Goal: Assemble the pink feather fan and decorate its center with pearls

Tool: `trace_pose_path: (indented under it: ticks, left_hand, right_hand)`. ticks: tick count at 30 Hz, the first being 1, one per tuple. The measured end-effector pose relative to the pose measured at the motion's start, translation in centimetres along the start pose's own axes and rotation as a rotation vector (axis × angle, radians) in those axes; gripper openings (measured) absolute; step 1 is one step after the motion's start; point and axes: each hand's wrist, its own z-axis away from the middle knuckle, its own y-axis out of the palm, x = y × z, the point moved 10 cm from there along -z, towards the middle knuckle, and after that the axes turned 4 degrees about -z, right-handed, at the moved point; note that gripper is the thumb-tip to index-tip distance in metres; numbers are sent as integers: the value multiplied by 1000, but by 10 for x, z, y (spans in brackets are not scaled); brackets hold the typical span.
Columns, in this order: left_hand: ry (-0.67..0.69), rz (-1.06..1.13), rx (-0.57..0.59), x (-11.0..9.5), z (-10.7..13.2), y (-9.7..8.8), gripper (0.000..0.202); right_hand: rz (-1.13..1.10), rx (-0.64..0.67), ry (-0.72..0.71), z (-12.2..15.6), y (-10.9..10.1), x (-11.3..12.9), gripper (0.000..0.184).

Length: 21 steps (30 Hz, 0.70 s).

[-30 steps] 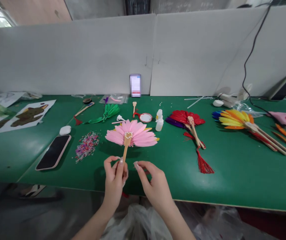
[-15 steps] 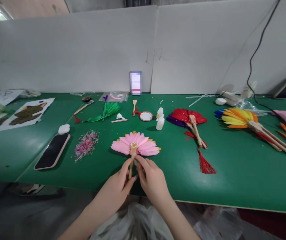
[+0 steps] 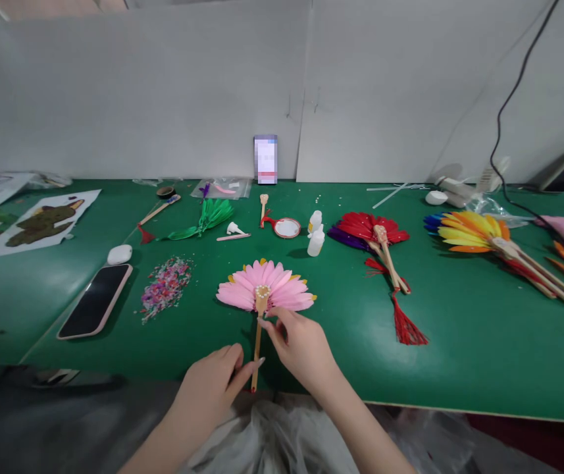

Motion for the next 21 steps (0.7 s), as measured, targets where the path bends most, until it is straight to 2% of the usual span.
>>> trace_pose_path:
  ticks: [3,6,9,11,13,15,17,19,21]
  left_hand:
    - [-1,-30,-17,-3,-9,0,32]
    - [27,11,-67,2,-14,-6,37]
    - [23,91,-210,22,-17,-25,35]
    - [22,153,-315,37,-18,-42,31]
    - [71,189,-364,39,-20,-55,29]
    - [171,167,-338,25,-22,-58,31]
    - [274,107,-286,3,-23,-52,35]
    - [388,65,-258,-21,-21,-44,37]
    - [529,81,-262,-40,-16,-40,35]
  right_hand:
    - [49,29,-14,1,9,5,24]
    - [92,-15,-32,2,0,5,29]
    - [77,-119,13,0,-32,-11,31]
    - [85,-224,62,-6,-63,-26,33]
    - [107,-345,105,-14,-94,-41,36]
    - [108,-422,102,-27,-116,-50,40]
    - [111,-522,93,-38,-131,-56,43]
    - [43,-611,83,-44,-136,-65,46]
    - [-40,-656,87,-46,-132,-77,45]
